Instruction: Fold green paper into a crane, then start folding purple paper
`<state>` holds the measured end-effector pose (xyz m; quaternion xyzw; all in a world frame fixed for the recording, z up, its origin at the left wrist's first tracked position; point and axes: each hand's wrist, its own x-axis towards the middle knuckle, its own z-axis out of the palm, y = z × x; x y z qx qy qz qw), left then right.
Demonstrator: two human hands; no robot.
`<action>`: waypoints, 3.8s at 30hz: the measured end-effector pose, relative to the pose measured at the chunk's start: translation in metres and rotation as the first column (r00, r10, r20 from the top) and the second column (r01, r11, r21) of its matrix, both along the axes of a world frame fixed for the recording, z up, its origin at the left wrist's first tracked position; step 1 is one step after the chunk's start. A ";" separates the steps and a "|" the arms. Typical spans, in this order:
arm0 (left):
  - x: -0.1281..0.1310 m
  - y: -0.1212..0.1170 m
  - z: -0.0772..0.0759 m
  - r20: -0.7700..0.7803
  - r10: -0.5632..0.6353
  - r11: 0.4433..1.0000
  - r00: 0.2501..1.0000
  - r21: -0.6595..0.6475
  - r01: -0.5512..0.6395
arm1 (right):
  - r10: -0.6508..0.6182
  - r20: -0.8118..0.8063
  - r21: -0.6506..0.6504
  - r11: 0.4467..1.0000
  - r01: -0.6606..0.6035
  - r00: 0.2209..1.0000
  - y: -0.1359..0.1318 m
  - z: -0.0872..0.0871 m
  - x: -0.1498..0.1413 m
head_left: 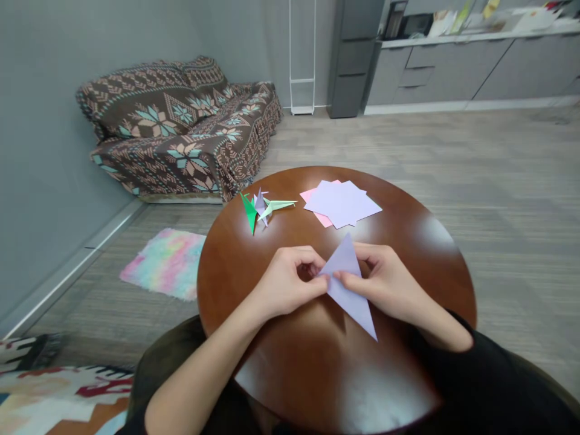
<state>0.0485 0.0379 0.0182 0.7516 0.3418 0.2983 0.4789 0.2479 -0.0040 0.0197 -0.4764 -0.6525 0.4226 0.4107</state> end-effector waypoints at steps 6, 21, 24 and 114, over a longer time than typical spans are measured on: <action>-0.005 0.004 0.000 -0.058 -0.036 0.998 0.998 0.058 0.039 | 0.045 -0.047 -0.091 0.995 -0.049 0.998 0.001 0.002 0.007; -0.013 0.011 0.003 -0.077 -0.005 1.000 0.997 0.008 0.005 | -0.036 -0.120 -0.204 0.979 0.011 0.992 0.006 0.003 0.020; -0.011 0.010 0.003 -0.026 0.018 1.000 1.000 0.019 -0.017 | -0.042 -0.126 -0.213 0.977 0.014 0.991 0.007 0.001 0.019; 0.001 0.004 -0.003 0.323 0.182 0.949 0.929 -0.305 -0.080 | -0.112 -0.193 0.090 0.987 0.131 0.975 -0.001 -0.016 -0.005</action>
